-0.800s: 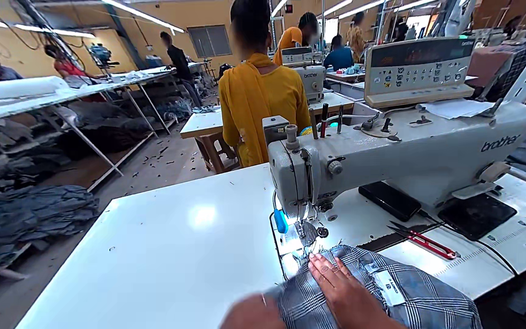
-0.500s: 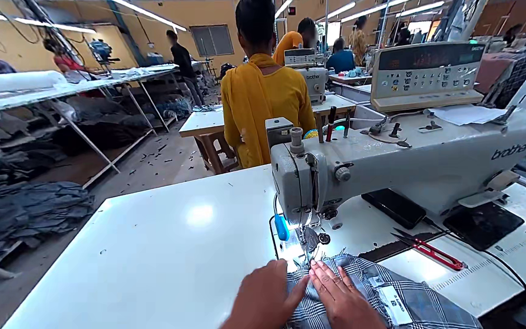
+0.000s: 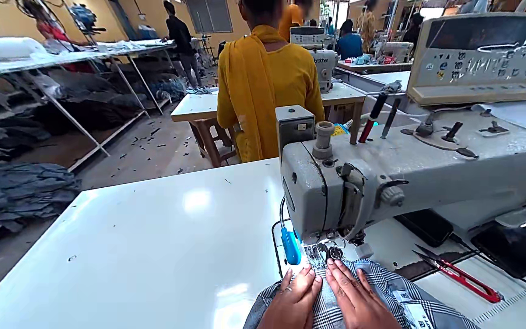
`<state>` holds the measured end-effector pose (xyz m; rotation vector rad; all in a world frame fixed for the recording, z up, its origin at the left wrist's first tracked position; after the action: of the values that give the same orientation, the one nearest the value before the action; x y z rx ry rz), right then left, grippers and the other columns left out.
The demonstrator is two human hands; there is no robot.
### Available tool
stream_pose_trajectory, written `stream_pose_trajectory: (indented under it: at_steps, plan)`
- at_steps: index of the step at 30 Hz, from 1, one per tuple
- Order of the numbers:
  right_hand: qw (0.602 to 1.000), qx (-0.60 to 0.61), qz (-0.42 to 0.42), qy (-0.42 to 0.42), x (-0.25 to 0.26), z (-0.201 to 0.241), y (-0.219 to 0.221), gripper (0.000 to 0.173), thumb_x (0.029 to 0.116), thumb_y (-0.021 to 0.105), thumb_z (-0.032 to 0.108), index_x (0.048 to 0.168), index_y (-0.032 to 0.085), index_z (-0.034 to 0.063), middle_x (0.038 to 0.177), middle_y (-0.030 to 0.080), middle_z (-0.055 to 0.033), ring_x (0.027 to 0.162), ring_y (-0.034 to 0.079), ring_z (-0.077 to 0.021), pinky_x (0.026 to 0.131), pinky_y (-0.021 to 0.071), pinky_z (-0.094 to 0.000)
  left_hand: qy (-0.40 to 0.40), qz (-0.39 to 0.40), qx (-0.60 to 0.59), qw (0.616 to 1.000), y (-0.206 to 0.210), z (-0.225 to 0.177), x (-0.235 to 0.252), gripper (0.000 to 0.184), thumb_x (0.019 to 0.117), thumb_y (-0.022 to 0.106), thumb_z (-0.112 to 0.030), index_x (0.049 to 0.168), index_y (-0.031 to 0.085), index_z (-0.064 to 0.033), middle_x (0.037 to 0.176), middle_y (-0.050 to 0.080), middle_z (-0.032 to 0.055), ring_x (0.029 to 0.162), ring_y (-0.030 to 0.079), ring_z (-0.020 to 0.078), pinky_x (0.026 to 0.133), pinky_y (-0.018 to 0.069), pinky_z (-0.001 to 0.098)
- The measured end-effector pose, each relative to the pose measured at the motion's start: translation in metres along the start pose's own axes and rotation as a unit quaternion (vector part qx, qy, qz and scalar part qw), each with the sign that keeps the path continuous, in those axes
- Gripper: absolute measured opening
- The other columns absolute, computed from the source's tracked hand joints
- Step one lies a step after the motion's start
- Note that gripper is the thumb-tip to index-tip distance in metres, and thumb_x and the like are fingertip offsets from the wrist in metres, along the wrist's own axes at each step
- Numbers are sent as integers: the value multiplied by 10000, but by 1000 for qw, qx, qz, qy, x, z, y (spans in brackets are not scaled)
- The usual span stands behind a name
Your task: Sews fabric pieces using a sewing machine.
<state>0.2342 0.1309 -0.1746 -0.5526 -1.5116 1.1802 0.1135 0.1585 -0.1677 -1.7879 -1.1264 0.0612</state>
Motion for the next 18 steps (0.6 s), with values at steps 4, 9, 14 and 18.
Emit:
stream_pose_trajectory:
  at_steps: [4,9,14,18]
  plan:
    - [999,-29,-18,-16,10,-8,5,381,893,560,-50,1256,674,-42,1372,657,-145,1270,641,-276,1036,510,-474,31,-22,22,999,1,10,14,353,871,554,39,1174,735,49,1225,712,239,1210,666,405,1048,480,587]
    - [998,-47,-32,-26,14,-9,10,405,872,550,-36,1253,683,-19,1355,670,-128,1256,651,-256,1037,517,-435,32,-32,36,998,0,17,16,359,880,534,-2,1169,744,22,1228,720,209,1207,671,390,1044,490,568]
    - [998,-37,-46,-38,21,-12,14,439,830,547,-40,1249,681,-38,1331,680,-145,1223,671,-280,1012,529,-460,37,-51,52,997,-1,24,19,357,897,516,-41,1158,755,6,1204,733,195,1189,686,367,1046,499,535]
    - [997,-38,-58,-43,23,-13,16,431,848,528,-32,1249,685,-31,1319,687,-147,1205,680,-289,994,541,-457,35,-49,55,997,-1,27,21,363,906,502,-61,1157,758,-3,1198,734,194,1184,689,364,1041,503,538]
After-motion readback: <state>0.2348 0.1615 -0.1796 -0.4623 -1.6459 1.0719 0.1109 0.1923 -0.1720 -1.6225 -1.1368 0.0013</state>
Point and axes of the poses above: each hand's wrist, its own x-axis towards the middle knuckle, its own y-axis out of the palm, z = x × y, the point moved 7 cm from there along x, towards the middle knuckle
